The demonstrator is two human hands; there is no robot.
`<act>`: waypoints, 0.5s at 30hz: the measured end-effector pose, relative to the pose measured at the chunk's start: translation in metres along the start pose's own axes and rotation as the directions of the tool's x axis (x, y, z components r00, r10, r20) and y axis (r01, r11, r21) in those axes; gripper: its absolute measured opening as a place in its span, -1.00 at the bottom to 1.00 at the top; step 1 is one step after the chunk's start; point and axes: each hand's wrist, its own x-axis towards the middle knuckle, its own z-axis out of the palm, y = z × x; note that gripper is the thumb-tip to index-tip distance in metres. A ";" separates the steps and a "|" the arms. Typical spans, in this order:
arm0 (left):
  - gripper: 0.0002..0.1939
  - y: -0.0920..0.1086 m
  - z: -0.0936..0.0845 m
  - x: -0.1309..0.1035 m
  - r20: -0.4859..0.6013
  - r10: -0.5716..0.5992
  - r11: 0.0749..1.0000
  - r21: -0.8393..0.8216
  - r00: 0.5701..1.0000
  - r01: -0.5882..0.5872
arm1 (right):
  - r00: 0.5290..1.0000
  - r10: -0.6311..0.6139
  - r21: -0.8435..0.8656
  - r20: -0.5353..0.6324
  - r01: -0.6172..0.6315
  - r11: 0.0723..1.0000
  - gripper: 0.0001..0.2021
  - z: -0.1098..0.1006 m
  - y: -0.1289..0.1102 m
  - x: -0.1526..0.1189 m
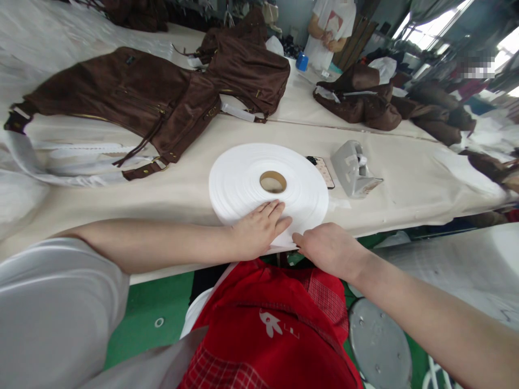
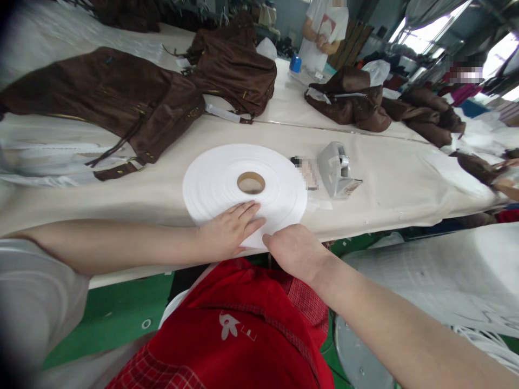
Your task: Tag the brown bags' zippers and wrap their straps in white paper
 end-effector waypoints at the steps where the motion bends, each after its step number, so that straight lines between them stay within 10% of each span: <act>1: -0.30 0.000 0.000 0.000 0.000 -0.001 1.000 -0.001 1.000 0.001 | 1.000 0.002 0.001 0.002 -0.002 1.000 -0.86 -0.001 0.000 0.000; 15: -0.27 -0.001 0.001 0.000 -0.003 0.008 1.000 0.021 1.000 -0.008 | 0.999 0.036 0.021 0.041 -0.037 0.999 -0.88 -0.002 0.004 -0.008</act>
